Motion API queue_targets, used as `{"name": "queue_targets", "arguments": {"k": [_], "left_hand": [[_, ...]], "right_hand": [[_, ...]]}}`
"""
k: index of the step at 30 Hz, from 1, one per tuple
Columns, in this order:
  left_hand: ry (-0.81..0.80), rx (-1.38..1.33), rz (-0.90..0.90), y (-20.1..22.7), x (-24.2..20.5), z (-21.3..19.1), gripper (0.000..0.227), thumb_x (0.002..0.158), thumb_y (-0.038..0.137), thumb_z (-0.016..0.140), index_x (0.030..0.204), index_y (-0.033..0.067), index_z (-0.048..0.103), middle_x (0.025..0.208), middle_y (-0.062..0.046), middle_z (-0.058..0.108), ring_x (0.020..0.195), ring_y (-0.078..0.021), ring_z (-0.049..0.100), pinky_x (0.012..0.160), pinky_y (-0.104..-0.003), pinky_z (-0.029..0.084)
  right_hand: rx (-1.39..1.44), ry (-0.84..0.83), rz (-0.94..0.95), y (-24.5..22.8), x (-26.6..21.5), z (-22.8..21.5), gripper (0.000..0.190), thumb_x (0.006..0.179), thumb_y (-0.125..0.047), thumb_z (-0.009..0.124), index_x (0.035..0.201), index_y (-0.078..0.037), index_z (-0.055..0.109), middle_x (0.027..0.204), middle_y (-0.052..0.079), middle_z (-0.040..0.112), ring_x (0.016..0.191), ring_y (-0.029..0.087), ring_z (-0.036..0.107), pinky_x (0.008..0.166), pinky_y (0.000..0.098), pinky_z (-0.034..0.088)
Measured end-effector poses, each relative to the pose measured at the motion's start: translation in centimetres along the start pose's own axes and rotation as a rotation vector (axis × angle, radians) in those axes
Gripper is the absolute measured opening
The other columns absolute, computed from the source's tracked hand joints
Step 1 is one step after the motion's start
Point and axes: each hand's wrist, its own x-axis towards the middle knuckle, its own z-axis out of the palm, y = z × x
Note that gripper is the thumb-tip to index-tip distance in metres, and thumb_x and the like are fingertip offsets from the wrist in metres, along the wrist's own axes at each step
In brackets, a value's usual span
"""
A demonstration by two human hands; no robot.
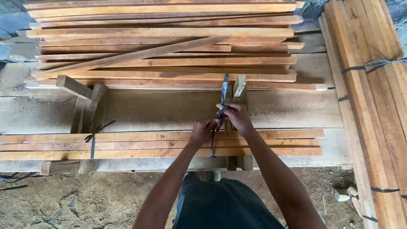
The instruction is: Bundling pieces of lumber together using plastic straps.
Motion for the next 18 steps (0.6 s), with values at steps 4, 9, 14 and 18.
{"name": "queue_targets", "arguments": {"k": [4, 9, 14, 18], "left_hand": [[0.063, 0.022, 0.032, 1.1, -0.2, -0.1, 0.04, 0.095, 0.04, 0.075, 0.068, 0.0111, 0.07, 0.053, -0.014, 0.062, 0.057, -0.0359, 0.066, 0.053, -0.042, 0.047], [0.09, 0.109, 0.146, 3.2, 0.1, -1.3, 0.054, 0.095, 0.033, 0.076, 0.054, 0.0025, 0.058, 0.046, -0.015, 0.058, 0.04, -0.036, 0.058, 0.045, -0.039, 0.044], [0.036, 0.04, 0.104, 1.5, 0.1, -0.8, 0.038, 0.098, 0.033, 0.074, 0.067, 0.012, 0.068, 0.056, -0.014, 0.064, 0.057, -0.0384, 0.067, 0.048, -0.04, 0.047], [0.01, 0.227, 0.166, 0.9, -0.1, -0.4, 0.044, 0.097, 0.037, 0.072, 0.062, 0.0112, 0.067, 0.054, -0.017, 0.062, 0.059, -0.0426, 0.066, 0.048, -0.05, 0.046]], "right_hand": [[0.081, 0.002, -0.02, 6.1, 2.8, -1.3, 0.043, 0.098, -0.021, 0.077, 0.132, 0.003, 0.065, 0.123, 0.029, 0.065, 0.109, 0.041, 0.066, 0.089, 0.0553, 0.059], [0.361, 0.072, -0.072, 6.4, 1.6, -0.8, 0.035, 0.095, -0.009, 0.075, 0.121, 0.011, 0.063, 0.089, 0.024, 0.069, 0.068, 0.025, 0.07, 0.055, 0.0367, 0.061], [0.102, -0.071, -0.231, 8.4, 1.8, -1.8, 0.007, 0.095, -0.005, 0.076, 0.092, 0.001, 0.077, 0.072, 0.018, 0.069, 0.061, 0.02, 0.064, 0.055, 0.036, 0.056], [0.103, -0.086, -0.334, 4.8, -1.2, -1.0, 0.014, 0.09, 0.002, 0.072, 0.077, -0.002, 0.074, 0.066, 0.012, 0.064, 0.064, 0.017, 0.06, 0.06, 0.0355, 0.054]]}}
